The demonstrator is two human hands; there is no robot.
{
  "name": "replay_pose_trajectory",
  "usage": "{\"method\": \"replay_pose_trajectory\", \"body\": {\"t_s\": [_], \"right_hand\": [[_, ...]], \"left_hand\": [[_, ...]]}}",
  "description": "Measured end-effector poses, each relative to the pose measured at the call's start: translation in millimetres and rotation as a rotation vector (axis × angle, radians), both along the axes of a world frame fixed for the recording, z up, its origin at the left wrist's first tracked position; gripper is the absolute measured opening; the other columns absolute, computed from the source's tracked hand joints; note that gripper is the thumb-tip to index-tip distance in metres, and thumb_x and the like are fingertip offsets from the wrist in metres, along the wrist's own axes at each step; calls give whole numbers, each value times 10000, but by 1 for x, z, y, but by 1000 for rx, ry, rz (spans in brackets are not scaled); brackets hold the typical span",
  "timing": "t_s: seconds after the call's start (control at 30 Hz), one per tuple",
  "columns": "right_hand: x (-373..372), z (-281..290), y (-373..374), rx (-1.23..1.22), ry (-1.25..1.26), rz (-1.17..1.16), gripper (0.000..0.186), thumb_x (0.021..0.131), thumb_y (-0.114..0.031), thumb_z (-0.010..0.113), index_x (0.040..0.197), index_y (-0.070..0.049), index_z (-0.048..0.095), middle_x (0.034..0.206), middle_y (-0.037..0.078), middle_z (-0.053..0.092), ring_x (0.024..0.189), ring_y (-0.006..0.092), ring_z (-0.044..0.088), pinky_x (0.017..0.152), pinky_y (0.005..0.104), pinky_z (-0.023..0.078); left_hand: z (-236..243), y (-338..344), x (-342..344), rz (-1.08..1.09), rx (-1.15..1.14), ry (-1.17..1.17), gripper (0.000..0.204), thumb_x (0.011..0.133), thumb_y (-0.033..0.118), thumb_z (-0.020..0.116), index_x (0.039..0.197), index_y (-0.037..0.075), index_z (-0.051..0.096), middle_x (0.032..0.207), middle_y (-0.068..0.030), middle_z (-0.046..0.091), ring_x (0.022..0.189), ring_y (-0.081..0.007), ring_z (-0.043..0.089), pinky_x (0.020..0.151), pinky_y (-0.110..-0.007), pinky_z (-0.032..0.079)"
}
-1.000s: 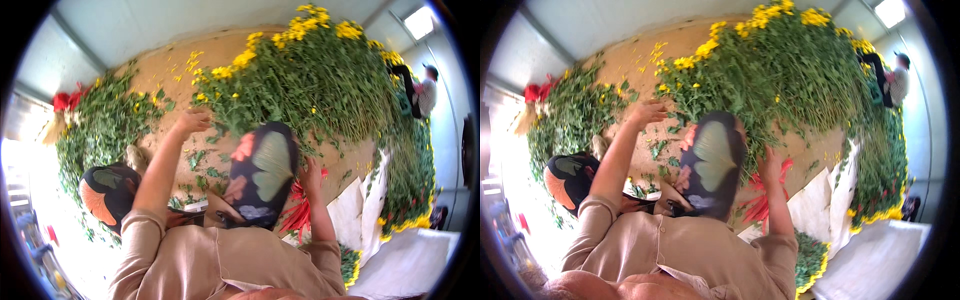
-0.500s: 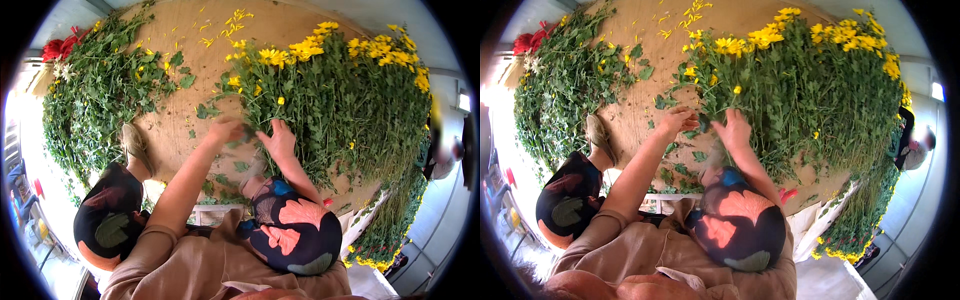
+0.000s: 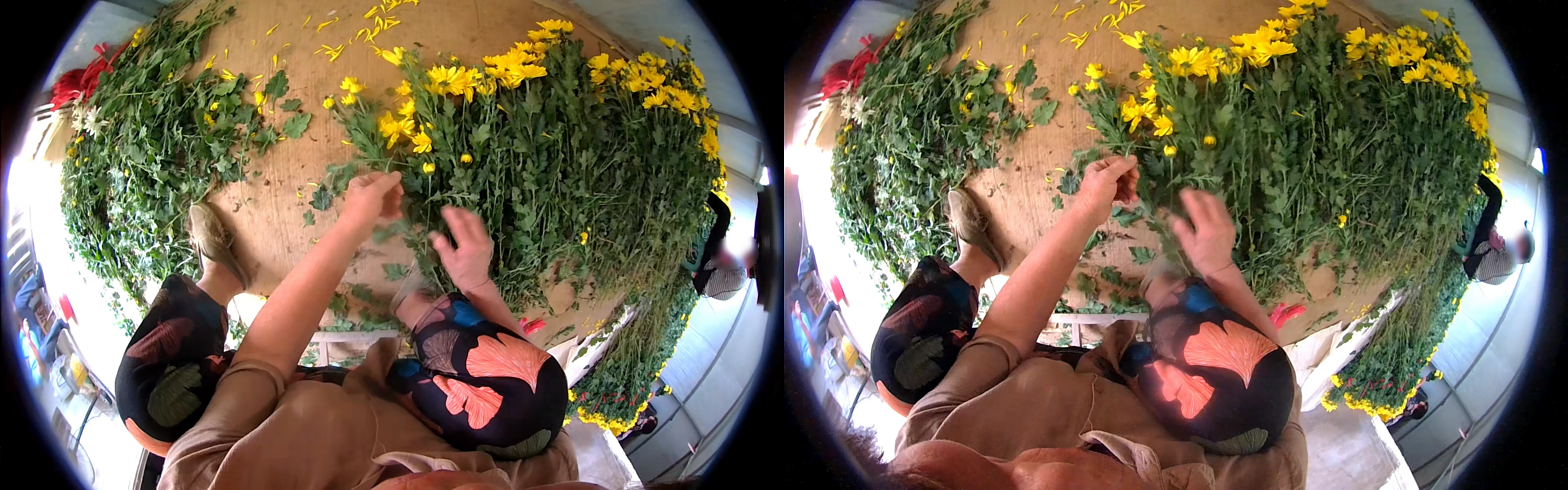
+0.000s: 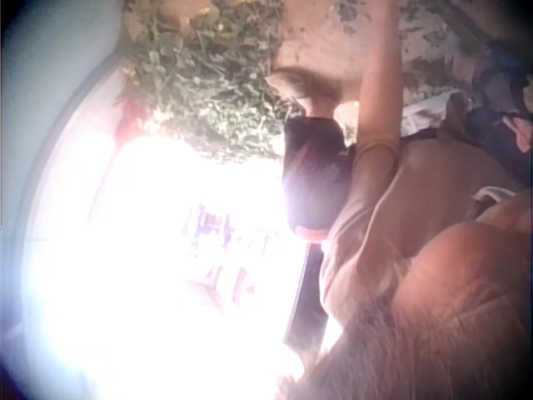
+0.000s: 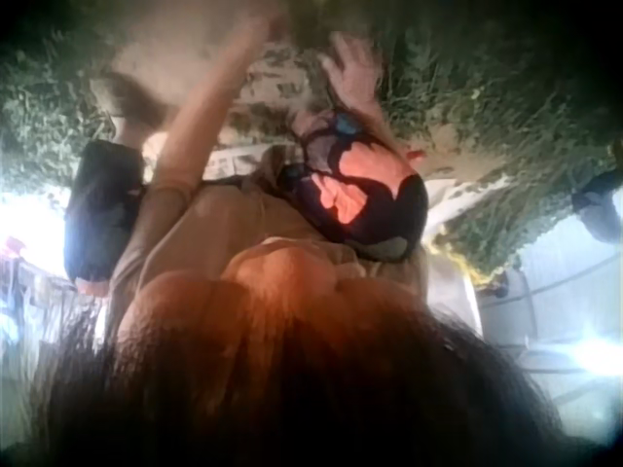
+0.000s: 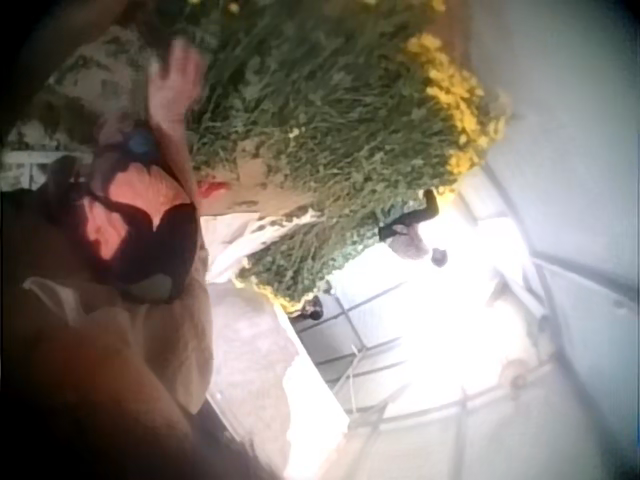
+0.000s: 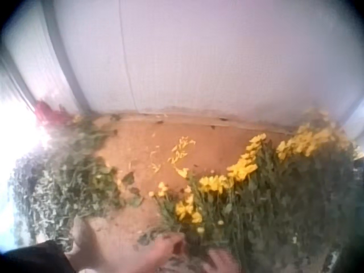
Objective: The person gathers yellow chrysanthemums from a large pile on the floor, strips leaves from the stems, and bundles them together using red rubber bands. The person works continuously, creating multiple tied bouquets.
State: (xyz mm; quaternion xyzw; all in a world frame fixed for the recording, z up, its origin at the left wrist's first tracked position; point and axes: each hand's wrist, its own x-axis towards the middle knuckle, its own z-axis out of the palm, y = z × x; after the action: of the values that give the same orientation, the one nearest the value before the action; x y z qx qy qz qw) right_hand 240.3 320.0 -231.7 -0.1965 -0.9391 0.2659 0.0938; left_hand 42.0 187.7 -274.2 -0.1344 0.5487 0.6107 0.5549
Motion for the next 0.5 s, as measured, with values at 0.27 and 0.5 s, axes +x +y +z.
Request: {"method": "replay_pose_trajectory", "body": {"t_s": [0.27, 0.5], "right_hand": [[18, -30, 2, 111, -198, -201, 456, 757, -82, 760, 1199, -46, 657, 1028, 148, 632, 914, 391, 645, 792, 461, 537], [18, -27, -33, -32, -119, 270, 232, 841, -168, 702, 1064, -103, 692, 968, 77, 637, 840, 269, 663, 685, 383, 582]], "left_hand": [[19, 2, 12, -36, 18, -16, 276, 997, 280, 668, 848, 49, 693, 696, -36, 684, 531, -143, 652, 498, -271, 522], [17, 4, 23, -98, 247, 46, 241, 998, 260, 654, 1079, 43, 724, 941, -69, 753, 858, -179, 727, 776, -318, 571]]}}
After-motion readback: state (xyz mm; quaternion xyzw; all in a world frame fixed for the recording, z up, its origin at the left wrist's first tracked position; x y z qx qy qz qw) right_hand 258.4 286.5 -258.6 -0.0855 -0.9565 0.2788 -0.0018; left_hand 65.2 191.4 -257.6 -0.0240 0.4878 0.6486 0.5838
